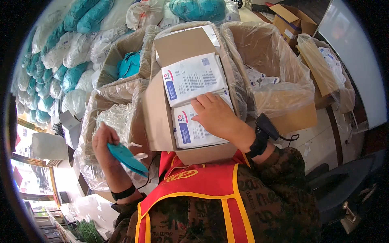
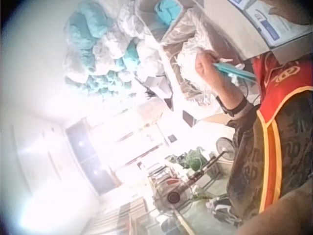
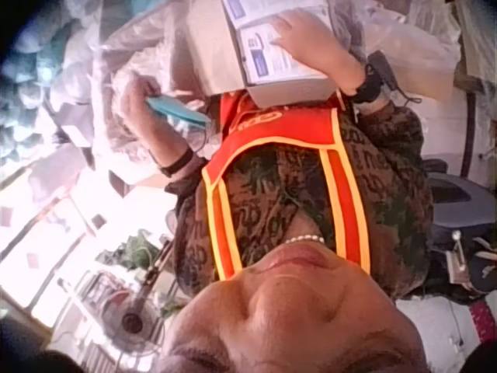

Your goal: Unboxing and organizing individual face masks from larger retail boxes in a storage area.

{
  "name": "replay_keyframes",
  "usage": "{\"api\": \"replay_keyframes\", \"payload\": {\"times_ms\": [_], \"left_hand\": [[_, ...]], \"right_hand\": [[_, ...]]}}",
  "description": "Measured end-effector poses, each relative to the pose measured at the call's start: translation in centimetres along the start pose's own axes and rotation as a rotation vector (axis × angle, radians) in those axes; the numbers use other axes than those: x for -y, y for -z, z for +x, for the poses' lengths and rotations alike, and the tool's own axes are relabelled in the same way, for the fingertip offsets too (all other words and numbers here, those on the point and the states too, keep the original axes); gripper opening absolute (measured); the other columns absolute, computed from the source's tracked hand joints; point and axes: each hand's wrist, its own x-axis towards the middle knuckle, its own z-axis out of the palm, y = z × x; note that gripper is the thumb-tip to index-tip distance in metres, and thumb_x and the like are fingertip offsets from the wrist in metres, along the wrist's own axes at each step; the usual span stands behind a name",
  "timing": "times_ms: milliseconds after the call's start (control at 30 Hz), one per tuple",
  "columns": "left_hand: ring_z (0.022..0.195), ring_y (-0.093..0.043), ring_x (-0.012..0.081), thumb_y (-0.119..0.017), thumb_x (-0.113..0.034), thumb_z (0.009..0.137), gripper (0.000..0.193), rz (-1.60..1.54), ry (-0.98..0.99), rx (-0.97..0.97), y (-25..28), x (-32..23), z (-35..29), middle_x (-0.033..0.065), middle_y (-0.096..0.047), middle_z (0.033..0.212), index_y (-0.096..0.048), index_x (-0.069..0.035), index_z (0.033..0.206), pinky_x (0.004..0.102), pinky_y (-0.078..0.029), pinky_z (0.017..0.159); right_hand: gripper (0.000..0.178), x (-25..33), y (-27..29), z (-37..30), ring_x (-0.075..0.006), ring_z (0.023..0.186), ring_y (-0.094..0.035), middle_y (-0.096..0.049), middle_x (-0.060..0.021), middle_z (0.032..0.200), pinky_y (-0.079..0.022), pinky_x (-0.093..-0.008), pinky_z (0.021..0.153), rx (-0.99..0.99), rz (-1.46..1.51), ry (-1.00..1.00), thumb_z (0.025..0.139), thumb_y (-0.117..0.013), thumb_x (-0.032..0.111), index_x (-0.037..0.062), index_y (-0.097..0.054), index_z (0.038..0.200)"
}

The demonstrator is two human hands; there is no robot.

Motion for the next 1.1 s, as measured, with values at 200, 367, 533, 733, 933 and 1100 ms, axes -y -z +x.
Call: {"api": "replay_keyframes", "payload": {"times_ms": [200, 367, 533, 733, 933, 1100], "left_hand": [[0.061, -0.045, 0.0059, -0.063, -0.022, 0.093, 0.027, 0.183, 0.1, 0.333, -3.5, 1.6, -1.0, 0.0022, -0.058, 0.067, -0.061, -0.004, 0.073, 0.0215, -0.033, 0.055], [0.071, -0.049, 0.0051, -0.071, -0.018, 0.087, 0.018, 0.307, 0.058, 0.447, -6.7, 3.5, -2.1, -0.0001, -0.063, 0.076, -0.068, -0.001, 0.093, 0.0205, -0.039, 0.062], [0.069, -0.054, 0.0053, -0.071, -0.008, 0.085, 0.013, 0.106, 0.185, 0.575, -8.0, 4.1, -2.3, -0.0011, -0.064, 0.078, -0.068, 0.001, 0.094, 0.0189, -0.042, 0.064], [0.072, -0.055, 0.0048, -0.072, -0.005, 0.083, 0.009, 0.309, -0.028, 0.407, -9.4, 2.1, -3.9, 0.0006, -0.065, 0.077, -0.066, 0.001, 0.087, 0.0191, -0.043, 0.065], [0.071, -0.055, 0.0043, -0.072, -0.004, 0.084, 0.008, 0.26, -0.027, 0.456, -9.2, 1.2, -4.9, 0.0004, -0.065, 0.077, -0.065, 0.0, 0.085, 0.0185, -0.042, 0.064], [0.07, -0.054, 0.004, -0.07, -0.003, 0.085, 0.007, 0.198, -0.019, 0.361, -9.6, 1.0, -5.0, 0.0002, -0.065, 0.077, -0.064, -0.001, 0.083, 0.0183, -0.042, 0.064]], "right_hand": [[0.041, 0.0, 1.7, 0.5, -0.0309, 0.096, -0.053, -0.055, -0.0114, 0.1, -0.044, -0.0409, 0.086, 0.053, 0.114, -0.008, 0.071, -0.078, 0.02, 0.0028, -0.06, 0.103], [0.044, 2.3, 4.7, 0.0, -0.0317, 0.095, -0.052, -0.054, -0.0115, 0.1, -0.043, -0.0416, 0.084, -0.024, 0.231, 0.055, 0.065, -0.08, 0.011, 0.0048, -0.058, 0.103], [0.036, 2.8, 5.0, -0.5, -0.0296, 0.093, -0.052, -0.051, -0.0095, 0.096, -0.043, -0.0406, 0.082, -0.126, 0.177, 0.061, 0.067, -0.076, 0.009, 0.0068, -0.057, 0.098], [0.025, 3.6, 5.8, 0.1, -0.0296, 0.088, -0.051, -0.05, -0.0092, 0.09, -0.042, -0.0402, 0.078, -0.138, 0.088, 0.082, 0.07, -0.072, 0.007, 0.0073, -0.054, 0.088], [0.021, 3.3, 6.2, 1.2, -0.0292, 0.084, -0.051, -0.049, -0.0088, 0.087, -0.042, -0.0389, 0.073, -0.133, 0.147, 0.109, 0.071, -0.071, 0.007, 0.0068, -0.055, 0.085], [0.012, 4.1, 6.5, 1.3, -0.0285, 0.082, -0.052, -0.05, -0.0083, 0.085, -0.043, -0.0369, 0.071, -0.166, 0.107, 0.159, 0.076, -0.063, 0.008, 0.0065, -0.054, 0.084]]}}
